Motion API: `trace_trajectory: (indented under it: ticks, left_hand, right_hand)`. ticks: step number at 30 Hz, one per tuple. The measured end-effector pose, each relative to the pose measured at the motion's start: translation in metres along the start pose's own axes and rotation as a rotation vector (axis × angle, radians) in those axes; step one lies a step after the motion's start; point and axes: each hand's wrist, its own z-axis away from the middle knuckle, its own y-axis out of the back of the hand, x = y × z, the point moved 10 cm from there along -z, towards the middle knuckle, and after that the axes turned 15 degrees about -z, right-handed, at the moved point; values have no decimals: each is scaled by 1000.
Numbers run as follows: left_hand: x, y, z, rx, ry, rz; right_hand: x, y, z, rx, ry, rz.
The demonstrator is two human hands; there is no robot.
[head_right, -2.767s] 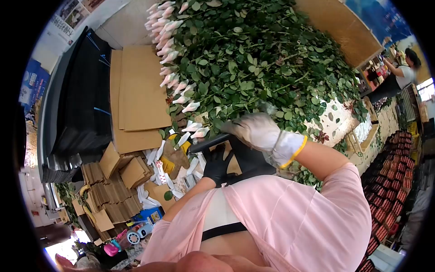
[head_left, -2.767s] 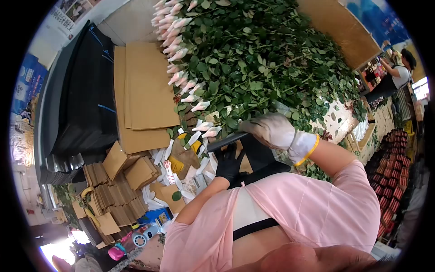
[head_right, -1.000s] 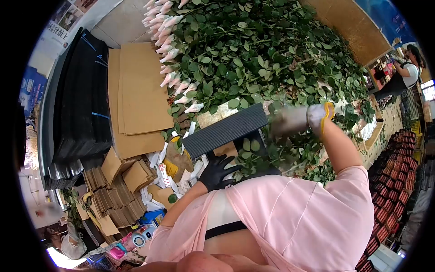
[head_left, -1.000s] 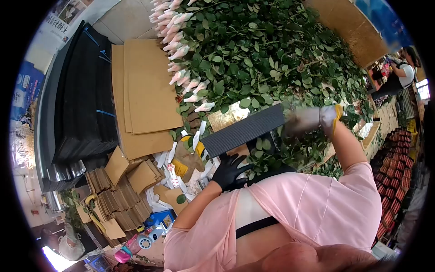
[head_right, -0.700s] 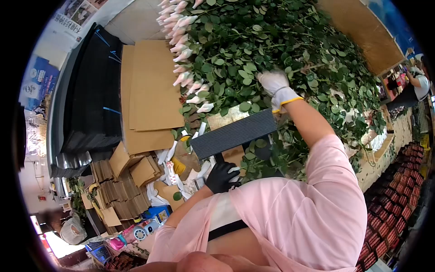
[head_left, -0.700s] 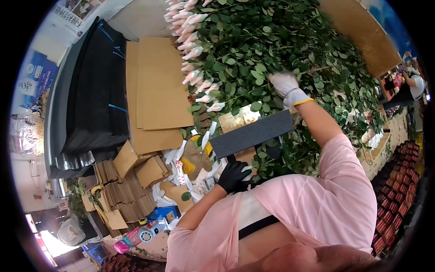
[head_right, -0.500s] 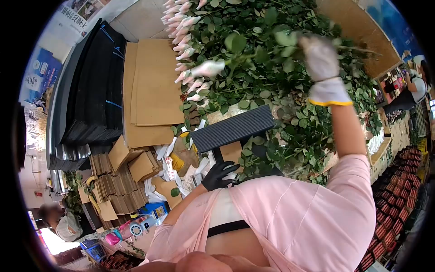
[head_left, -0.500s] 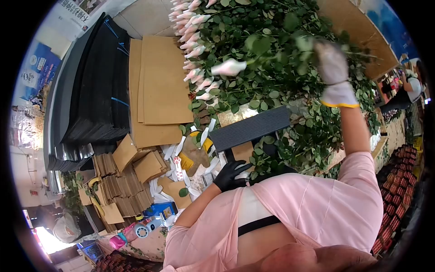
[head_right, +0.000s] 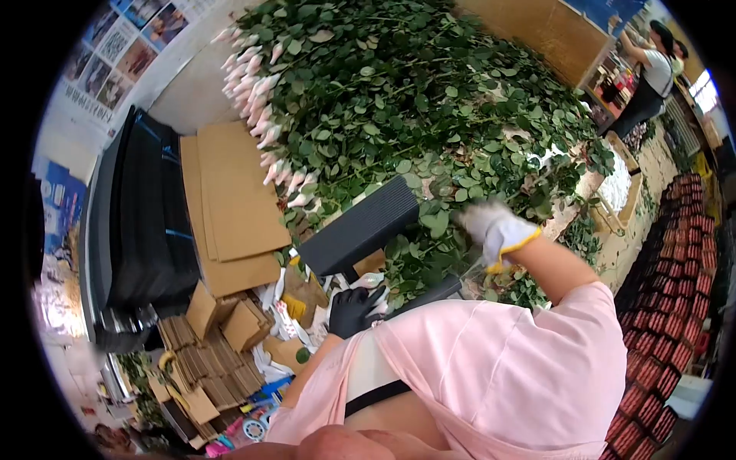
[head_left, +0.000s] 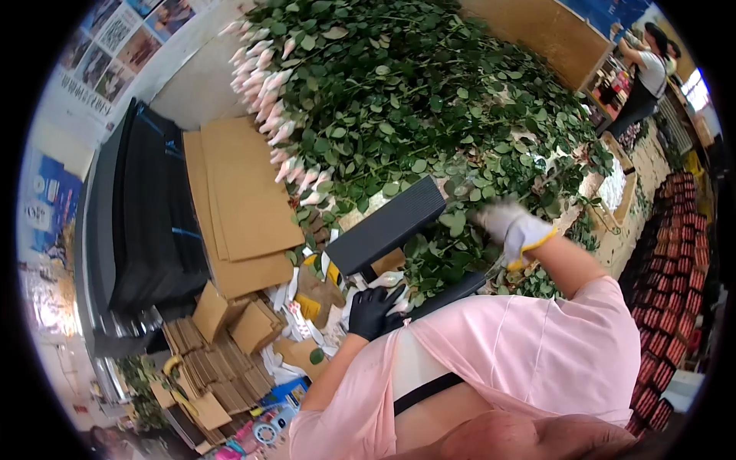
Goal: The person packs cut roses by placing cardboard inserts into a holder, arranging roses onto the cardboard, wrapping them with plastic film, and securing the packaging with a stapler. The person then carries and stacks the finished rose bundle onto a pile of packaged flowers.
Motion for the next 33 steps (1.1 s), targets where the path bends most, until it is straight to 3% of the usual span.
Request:
trace_trajectory:
  ticks: [2, 3, 5, 8, 9, 10, 11, 12, 14, 16, 18, 20, 24, 26, 27, 29, 30, 31, 32, 33]
  left_hand:
    - [1, 8, 2, 138, -43, -54]
    - [1, 11, -2, 238, -72, -104]
    - [-10, 6, -16, 166, -100, 173]
    - [-17, -15, -20, 146, -122, 438]
    - [-17, -16, -18, 176, -115, 434]
    - [-18, -17, -16, 205, -107, 430]
    - [-17, -16, -13, 248, -146, 414]
    - [-18, -20, -13, 247, -142, 418]
    - [-21, -31, -10, 238, -28, 385]
    - [-19, -27, -10, 290, -28, 405]
    - [-21, -31, -9, 298, -21, 391]
    - [-21, -19, -9, 359, 10, 379]
    - [-20, -11, -11, 353, 19, 339]
    - [-28, -7, -17, 309, 109, 511]
    - [-28, -1, -20, 266, 148, 573]
    - [-30, -18, -19, 174, 205, 698]
    - [-30, -40, -16, 119, 219, 762]
    - [-38, -89, -6, 25, 444, 1362]
    - [-38, -87, -4, 51, 438, 1309]
    - [-39, -85, -3, 77, 434, 1255]
  right_hand:
    - [30, 49, -26, -253, -310, -207]
    - [22, 95, -50, 41, -202, -192]
    - [14, 147, -91, 405, -105, -285]
    - [21, 113, -186, 484, -12, -84]
    - [40, 93, -213, 266, -190, -519]
    - [35, 79, -224, 106, -125, -368]
    - [44, 85, -220, 305, -165, -476]
    - [44, 104, -196, 502, -204, -575]
    - [13, 147, -143, 626, 73, 20]
    - [48, 177, -104, 723, 16, -61]
    - [74, 200, -77, 576, 32, -180]
    - [74, 240, -33, 762, 148, -250]
    - [69, 279, 76, 1040, 16, -934]
    - [8, 281, 121, 1193, 340, -50]
    - [16, 254, 97, 816, 314, -542]
    - [8, 180, 61, 407, 457, -841]
    - [-16, 156, 59, 433, 462, -373]
    - [-15, 121, 32, 294, 365, -338]
    - [-11, 80, 6, 150, 266, -298]
    - [17, 40, -14, 85, -24, -928]
